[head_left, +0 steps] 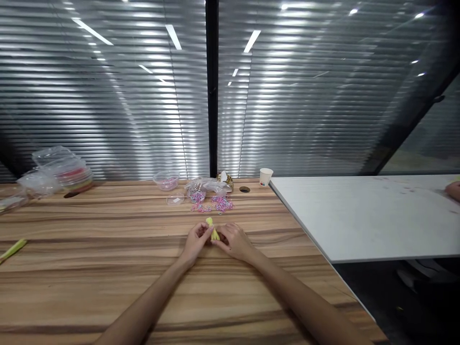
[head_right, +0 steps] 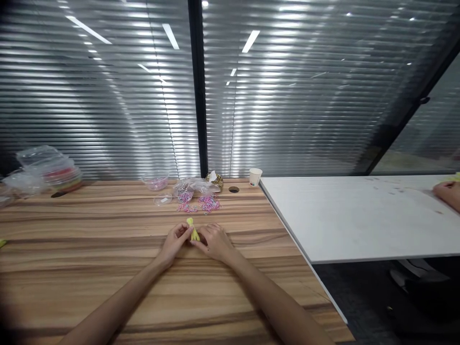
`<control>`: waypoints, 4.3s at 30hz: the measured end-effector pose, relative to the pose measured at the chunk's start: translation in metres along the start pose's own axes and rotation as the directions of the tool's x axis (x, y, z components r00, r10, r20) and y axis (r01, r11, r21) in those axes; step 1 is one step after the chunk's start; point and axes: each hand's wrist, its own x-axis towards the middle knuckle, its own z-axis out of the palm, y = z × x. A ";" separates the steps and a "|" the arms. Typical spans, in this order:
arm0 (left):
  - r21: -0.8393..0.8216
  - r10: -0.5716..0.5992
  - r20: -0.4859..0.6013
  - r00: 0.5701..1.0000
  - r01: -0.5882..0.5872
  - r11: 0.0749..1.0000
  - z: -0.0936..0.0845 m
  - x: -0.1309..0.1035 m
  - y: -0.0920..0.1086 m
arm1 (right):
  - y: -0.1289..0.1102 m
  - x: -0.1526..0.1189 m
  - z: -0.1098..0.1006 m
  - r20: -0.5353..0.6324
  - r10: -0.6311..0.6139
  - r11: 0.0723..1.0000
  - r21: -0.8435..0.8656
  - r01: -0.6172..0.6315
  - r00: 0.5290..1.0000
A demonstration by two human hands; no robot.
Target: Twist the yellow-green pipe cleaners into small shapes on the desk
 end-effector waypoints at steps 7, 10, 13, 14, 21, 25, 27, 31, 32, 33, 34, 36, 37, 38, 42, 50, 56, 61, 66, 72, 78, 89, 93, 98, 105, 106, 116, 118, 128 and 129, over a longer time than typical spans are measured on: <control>0.025 0.013 -0.023 1.000 -0.012 1.000 0.000 0.001 -0.001 | -0.001 -0.001 -0.001 -0.007 -0.026 0.999 0.023 0.026 1.000; 0.028 0.007 -0.011 1.000 -0.006 1.000 0.000 0.001 -0.001 | -0.001 -0.001 0.000 -0.009 -0.032 0.999 0.016 0.032 0.999; 0.038 0.002 0.008 1.000 -0.002 0.999 -0.001 0.001 -0.002 | 0.000 -0.001 0.002 -0.022 -0.042 0.999 -0.002 0.042 0.999; 0.038 0.002 0.009 1.000 -0.002 0.999 -0.001 0.001 -0.002 | 0.000 -0.001 0.003 -0.027 -0.045 0.999 -0.009 0.044 0.999; -0.067 -0.022 0.007 1.000 0.023 0.997 0.001 -0.002 0.004 | 0.002 -0.001 0.004 -0.009 -0.026 1.000 0.012 0.027 1.000; -0.108 -0.024 0.010 1.000 0.025 0.994 0.002 -0.001 0.003 | 0.004 -0.001 0.005 0.001 -0.004 1.000 0.023 0.004 1.000; -0.114 -0.025 0.000 1.000 0.024 0.993 0.002 0.000 0.001 | 0.004 -0.001 0.005 0.009 -0.002 0.999 0.040 0.002 1.000; -0.099 -0.010 -0.017 1.000 0.009 0.995 0.001 0.001 0.000 | 0.005 -0.001 0.004 0.026 0.008 0.996 0.090 -0.010 1.000; -0.099 -0.010 -0.015 1.000 0.009 0.995 0.001 0.000 0.000 | 0.005 0.000 0.004 0.032 0.011 0.995 0.099 -0.014 0.999; -0.099 -0.012 -0.014 1.000 0.010 0.995 0.001 0.000 0.000 | 0.005 0.000 0.003 0.037 0.013 0.994 0.105 -0.017 0.999; -0.099 -0.014 -0.015 1.000 0.012 0.995 0.001 0.000 0.000 | 0.005 0.000 0.003 0.041 0.014 0.994 0.108 -0.018 0.999; -0.096 -0.017 -0.018 1.000 0.015 0.995 0.001 0.000 0.001 | 0.005 0.000 0.003 0.044 0.014 0.994 0.111 -0.019 0.999; -0.095 -0.016 -0.016 1.000 0.015 0.995 0.001 0.000 0.001 | 0.006 0.000 0.003 0.044 0.013 0.994 0.112 -0.018 0.999; -0.096 -0.015 -0.011 1.000 0.014 0.995 0.001 0.000 0.000 | 0.006 0.000 0.003 0.044 0.013 0.993 0.114 -0.018 0.999; -0.089 -0.017 0.011 1.000 0.018 0.996 0.000 0.002 -0.002 | 0.005 0.000 0.003 0.040 0.019 0.992 0.122 -0.023 0.999; -0.074 -0.029 0.061 0.998 0.034 0.997 0.000 0.001 -0.002 | 0.007 -0.001 0.004 0.058 0.043 0.992 0.118 -0.049 0.997; -0.059 -0.023 0.113 0.993 0.030 0.998 0.000 0.001 -0.003 | 0.007 -0.001 0.005 0.073 0.043 0.988 0.143 -0.053 0.996; -0.038 0.001 0.172 0.985 0.006 0.999 0.000 -0.001 0.000 | 0.006 -0.001 0.005 0.078 0.025 0.989 0.144 -0.037 0.997; -0.048 -0.006 0.215 0.977 0.017 0.999 0.000 -0.002 0.002 | 0.006 -0.001 0.005 0.076 0.027 0.989 0.141 -0.038 0.997; -0.072 -0.004 0.210 0.978 0.020 0.997 0.001 -0.002 0.003 | 0.006 -0.001 0.005 0.086 0.049 0.986 0.153 -0.062 0.995; -0.085 0.000 0.224 0.975 0.019 0.996 0.001 -0.002 0.002 | 0.007 0.000 0.006 0.091 0.054 0.987 0.147 -0.067 0.994; -0.064 0.008 0.195 0.981 0.004 0.998 0.000 0.000 -0.001 | 0.008 0.000 0.005 0.083 0.053 0.984 0.163 -0.066 0.995; -0.068 0.011 0.206 0.979 0.003 0.998 -0.001 0.000 -0.001 | 0.008 0.000 0.005 0.096 0.068 0.981 0.175 -0.084 0.993; -0.062 0.003 0.205 0.979 0.010 0.998 -0.002 0.000 0.001 | 0.008 0.001 0.004 0.078 0.100 0.975 0.191 -0.113 0.992; -0.034 0.019 0.231 0.973 -0.011 0.999 -0.001 -0.002 0.005 | 0.009 0.001 0.004 0.088 0.134 0.961 0.232 -0.151 0.987; -0.032 0.018 0.233 0.972 -0.011 0.999 -0.001 -0.002 0.004 | 0.009 0.001 0.004 0.090 0.137 0.961 0.228 -0.154 0.987; -0.052 0.001 0.254 0.967 0.013 0.999 -0.001 -0.002 -0.004 | 0.010 -0.002 0.006 0.116 0.127 0.947 0.281 -0.155 0.985; -0.066 -0.003 0.260 0.966 0.021 0.998 0.000 -0.004 -0.002 | 0.011 -0.003 0.007 0.129 0.127 0.936 0.312 -0.162 0.983; -0.088 0.012 0.257 0.966 0.011 0.996 0.003 -0.007 -0.002 | 0.015 -0.003 0.012 0.155 0.158 0.917 0.342 -0.203 0.975; -0.086 0.015 0.257 0.966 0.008 0.996 0.002 -0.007 -0.002 | 0.015 -0.003 0.012 0.155 0.163 0.917 0.342 -0.207 0.974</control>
